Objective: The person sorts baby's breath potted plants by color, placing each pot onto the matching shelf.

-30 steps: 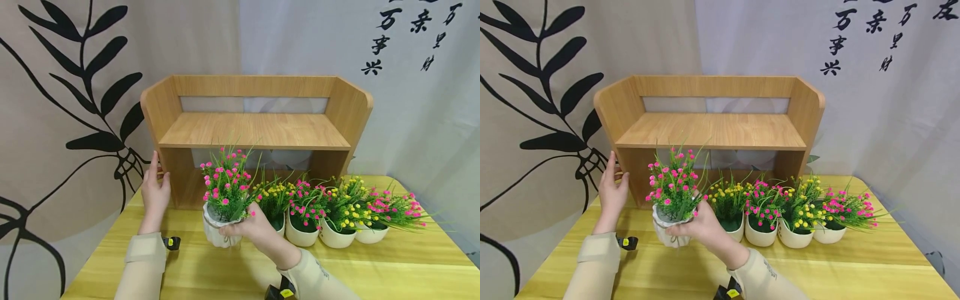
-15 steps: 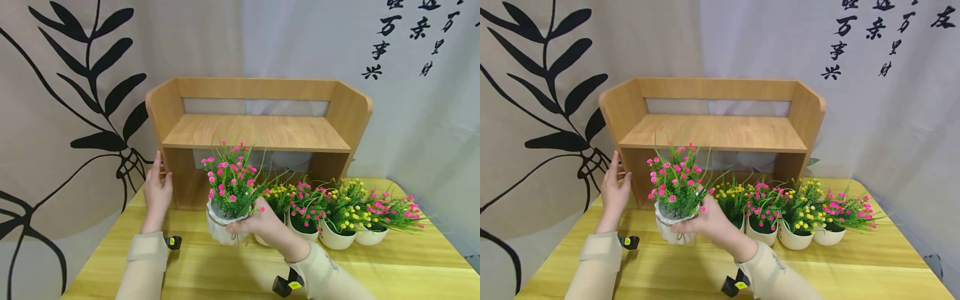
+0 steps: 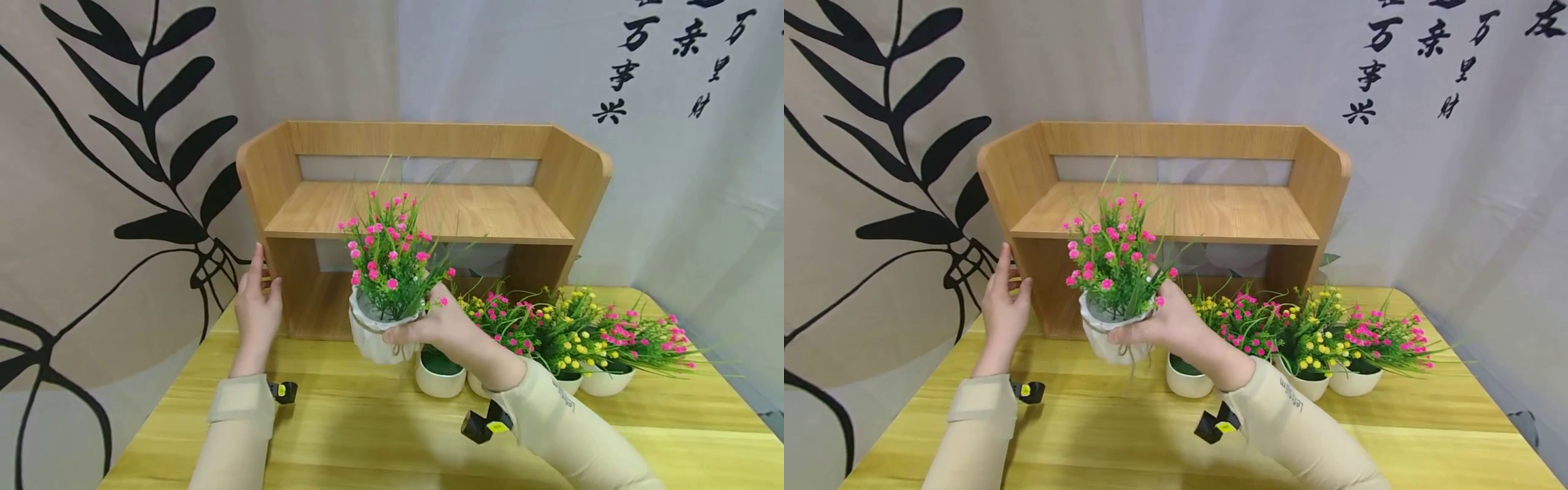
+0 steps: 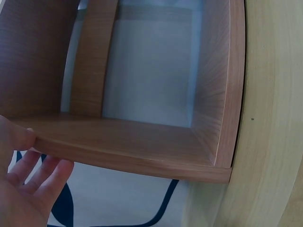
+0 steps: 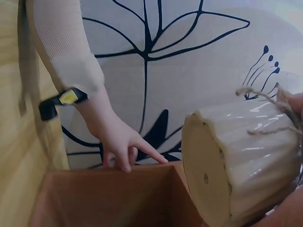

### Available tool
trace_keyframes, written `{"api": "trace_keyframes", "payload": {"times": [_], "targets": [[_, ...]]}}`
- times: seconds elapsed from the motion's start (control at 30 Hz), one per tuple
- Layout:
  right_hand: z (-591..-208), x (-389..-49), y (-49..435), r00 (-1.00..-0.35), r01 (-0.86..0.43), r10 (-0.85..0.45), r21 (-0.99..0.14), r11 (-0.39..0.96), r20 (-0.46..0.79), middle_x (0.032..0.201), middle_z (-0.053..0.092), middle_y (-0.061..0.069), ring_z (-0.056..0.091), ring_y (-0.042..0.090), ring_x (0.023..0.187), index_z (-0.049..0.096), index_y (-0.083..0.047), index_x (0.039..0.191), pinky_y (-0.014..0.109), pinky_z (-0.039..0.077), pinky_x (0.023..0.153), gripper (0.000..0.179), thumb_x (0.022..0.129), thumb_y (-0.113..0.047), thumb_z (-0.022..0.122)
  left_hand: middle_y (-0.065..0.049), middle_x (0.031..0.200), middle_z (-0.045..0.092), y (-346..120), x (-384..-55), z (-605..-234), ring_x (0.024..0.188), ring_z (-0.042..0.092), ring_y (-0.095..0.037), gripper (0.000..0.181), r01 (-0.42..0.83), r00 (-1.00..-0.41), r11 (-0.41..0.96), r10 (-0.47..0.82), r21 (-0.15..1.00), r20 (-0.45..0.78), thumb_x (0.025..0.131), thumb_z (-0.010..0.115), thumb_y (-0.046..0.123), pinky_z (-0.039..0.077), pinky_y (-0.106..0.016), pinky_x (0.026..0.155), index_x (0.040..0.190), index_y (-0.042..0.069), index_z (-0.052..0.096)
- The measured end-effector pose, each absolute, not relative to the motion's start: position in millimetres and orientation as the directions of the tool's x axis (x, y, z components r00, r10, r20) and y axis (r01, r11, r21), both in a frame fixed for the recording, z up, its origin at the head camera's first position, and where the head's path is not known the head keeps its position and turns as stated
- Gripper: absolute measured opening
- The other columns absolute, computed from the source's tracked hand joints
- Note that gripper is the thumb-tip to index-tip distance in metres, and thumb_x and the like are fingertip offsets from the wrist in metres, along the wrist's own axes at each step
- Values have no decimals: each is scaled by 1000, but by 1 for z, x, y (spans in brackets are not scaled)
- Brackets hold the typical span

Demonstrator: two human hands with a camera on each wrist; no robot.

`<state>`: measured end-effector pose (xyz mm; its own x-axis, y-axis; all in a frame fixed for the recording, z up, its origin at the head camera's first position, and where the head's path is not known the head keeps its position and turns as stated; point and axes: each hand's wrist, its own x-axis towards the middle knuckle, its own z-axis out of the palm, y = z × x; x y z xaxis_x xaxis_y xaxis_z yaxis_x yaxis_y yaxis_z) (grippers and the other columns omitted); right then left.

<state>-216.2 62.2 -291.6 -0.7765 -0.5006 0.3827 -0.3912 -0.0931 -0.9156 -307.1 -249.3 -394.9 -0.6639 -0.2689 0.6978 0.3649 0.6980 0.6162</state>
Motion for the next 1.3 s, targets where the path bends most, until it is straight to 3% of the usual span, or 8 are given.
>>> {"api": "trace_keyframes", "payload": {"times": [0.4, 0.67, 1.0, 1.2, 1.3], "targets": [[-242, -221, 74, -787, -455, -479, -890, 26, 389, 127, 59, 10, 54, 22, 114, 50, -4, 135, 41, 41, 101, 74, 66, 0, 78, -29, 112, 53, -253, -307, -394, 96, 59, -43, 74, 363, -666, 697, -271, 619, 695, 94, 58, -3, 52, -52, 73, 154, 30, 29], [-219, -232, 76, -803, -487, -455, -864, 129, 385, 121, 61, 7, 53, 19, 111, 55, -6, 128, 39, 41, 100, 65, 67, -6, 79, -29, 110, 54, -254, -305, -398, 96, 59, -43, 75, 365, -679, 694, -257, 620, 688, 93, 58, -4, 53, -53, 74, 154, 28, 28], [-188, -255, 63, -788, -544, -382, -837, 65, 483, 118, 61, 11, 56, 20, 108, 55, -2, 126, 37, 44, 96, 64, 66, -3, 77, -28, 108, 53, -251, -309, -392, 95, 60, -43, 75, 386, -669, 694, -243, 608, 702, 93, 58, -5, 54, -53, 73, 154, 27, 28], [-173, -267, 54, -813, -536, -337, -836, 115, 475, 112, 66, 11, 61, 21, 103, 60, -2, 120, 34, 48, 91, 56, 68, -10, 79, -27, 109, 53, -250, -307, -392, 96, 59, -42, 76, 376, -679, 689, -250, 620, 690, 94, 58, -3, 54, -52, 73, 154, 30, 27], [-167, -274, 49, -821, -534, -319, -835, 135, 474, 114, 65, 9, 60, 19, 104, 58, -4, 123, 32, 47, 92, 60, 69, -13, 80, -26, 109, 53, -250, -305, -395, 97, 60, -41, 76, 368, -683, 687, -257, 626, 683, 94, 58, -3, 54, -52, 74, 154, 31, 27]]}}
